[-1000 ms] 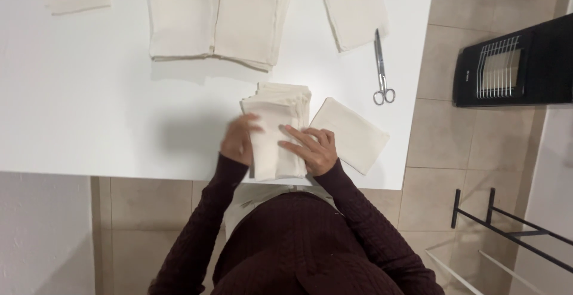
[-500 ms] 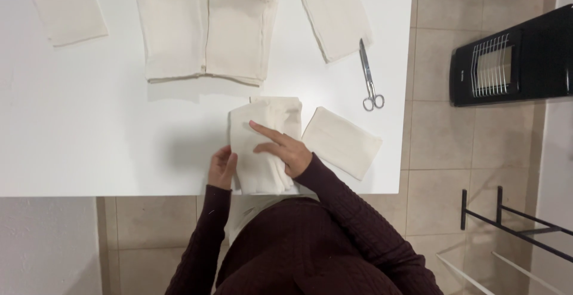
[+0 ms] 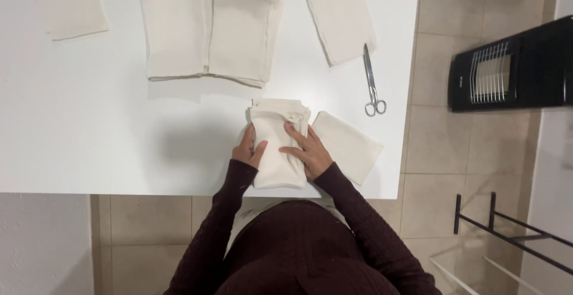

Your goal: Folding white rectangular pieces of fabric and stacking them on a table.

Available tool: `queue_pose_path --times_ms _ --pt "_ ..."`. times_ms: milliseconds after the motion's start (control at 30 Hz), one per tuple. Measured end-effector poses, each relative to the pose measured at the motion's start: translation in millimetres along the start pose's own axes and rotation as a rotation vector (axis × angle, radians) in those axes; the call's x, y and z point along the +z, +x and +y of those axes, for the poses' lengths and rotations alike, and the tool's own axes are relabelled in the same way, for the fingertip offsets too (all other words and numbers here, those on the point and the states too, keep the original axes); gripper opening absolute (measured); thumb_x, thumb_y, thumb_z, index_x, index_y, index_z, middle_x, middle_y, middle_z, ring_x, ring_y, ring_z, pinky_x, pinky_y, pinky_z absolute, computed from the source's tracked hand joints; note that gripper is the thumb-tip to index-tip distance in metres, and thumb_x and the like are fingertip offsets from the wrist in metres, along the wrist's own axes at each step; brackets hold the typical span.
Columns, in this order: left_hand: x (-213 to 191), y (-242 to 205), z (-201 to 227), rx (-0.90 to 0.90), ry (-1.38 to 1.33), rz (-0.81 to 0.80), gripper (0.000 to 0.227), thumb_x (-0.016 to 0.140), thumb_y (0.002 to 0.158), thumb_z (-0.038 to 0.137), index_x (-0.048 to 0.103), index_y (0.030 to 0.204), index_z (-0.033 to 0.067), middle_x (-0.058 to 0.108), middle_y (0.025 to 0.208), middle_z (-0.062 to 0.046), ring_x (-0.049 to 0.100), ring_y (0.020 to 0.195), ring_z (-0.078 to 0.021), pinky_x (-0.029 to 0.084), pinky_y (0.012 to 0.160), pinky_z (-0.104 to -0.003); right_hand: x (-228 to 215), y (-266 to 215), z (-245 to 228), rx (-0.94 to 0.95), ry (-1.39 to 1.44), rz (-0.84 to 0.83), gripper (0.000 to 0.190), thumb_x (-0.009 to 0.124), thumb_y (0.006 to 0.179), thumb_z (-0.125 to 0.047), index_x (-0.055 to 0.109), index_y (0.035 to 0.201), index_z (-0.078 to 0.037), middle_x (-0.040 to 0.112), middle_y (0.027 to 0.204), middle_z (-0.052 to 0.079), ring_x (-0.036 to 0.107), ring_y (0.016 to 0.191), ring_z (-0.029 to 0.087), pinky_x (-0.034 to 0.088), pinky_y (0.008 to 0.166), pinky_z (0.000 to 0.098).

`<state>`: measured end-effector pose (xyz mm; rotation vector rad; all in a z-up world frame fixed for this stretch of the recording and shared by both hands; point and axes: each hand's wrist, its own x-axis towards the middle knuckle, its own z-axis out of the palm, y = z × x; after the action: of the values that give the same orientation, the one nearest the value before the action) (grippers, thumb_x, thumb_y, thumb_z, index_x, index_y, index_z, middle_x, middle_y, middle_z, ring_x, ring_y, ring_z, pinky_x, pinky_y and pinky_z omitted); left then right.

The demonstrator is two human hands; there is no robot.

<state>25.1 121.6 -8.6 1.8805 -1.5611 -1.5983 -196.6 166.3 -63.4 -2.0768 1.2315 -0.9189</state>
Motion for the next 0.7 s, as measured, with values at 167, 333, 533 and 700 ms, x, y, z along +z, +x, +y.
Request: queue_pose_path --times_ms 167,333,533,700 --pt "-12.0 -9.5 6.9 0.223 0.092 0.182 0.059 0.056 0.103 0.028 0.037 0.155 0.0075 0.072 0.096 -0.024 0.07 0.082 -0.0447 0.055 0.074 -0.054 -11.7 -12.9 -14.6 0.128 -0.489 0.325 0.029 0.046 0.108 -0.023 0.071 0.121 -0.021 0.061 0.142 0.007 0.057 0.114 0.031 0.046 0.101 0.0431" --pt "36.0 5.5 -33.8 0.303 0.474 0.38 0.09 0.091 0.069 0.032 0.049 0.142 0.0002 0.062 0.11 -0.019 0.064 0.102 -0.0409 0.055 0.089 -0.051 13.6 48.8 -48.6 0.096 -0.518 0.134 0.061 0.028 0.105 -0.055 0.046 0.151 -0.019 0.038 0.16 0.012 0.028 0.145 0.041 0.02 0.118 0.0551" --pt "63.3 17.8 -72.7 0.165 0.403 0.26 0.071 0.079 0.083 0.037 0.049 0.139 0.0052 0.064 0.12 -0.021 0.061 0.112 -0.0423 0.05 0.097 -0.051 49.6 43.8 -3.9 0.134 -0.643 0.04 0.075 0.028 0.103 -0.065 0.034 0.161 -0.018 0.025 0.169 0.017 0.012 0.152 0.051 0.005 0.12 0.0668" --pt "82.5 42.8 -96.0 0.043 0.343 0.148 0.083 0.066 0.084 0.064 0.046 0.147 0.0134 0.062 0.137 -0.016 0.061 0.126 -0.0357 0.05 0.103 -0.048 51.7 46.8 -12.4 0.105 -0.666 0.079 0.067 0.029 0.106 -0.057 0.037 0.162 -0.019 0.03 0.167 0.017 0.018 0.151 0.051 0.006 0.12 0.0651"
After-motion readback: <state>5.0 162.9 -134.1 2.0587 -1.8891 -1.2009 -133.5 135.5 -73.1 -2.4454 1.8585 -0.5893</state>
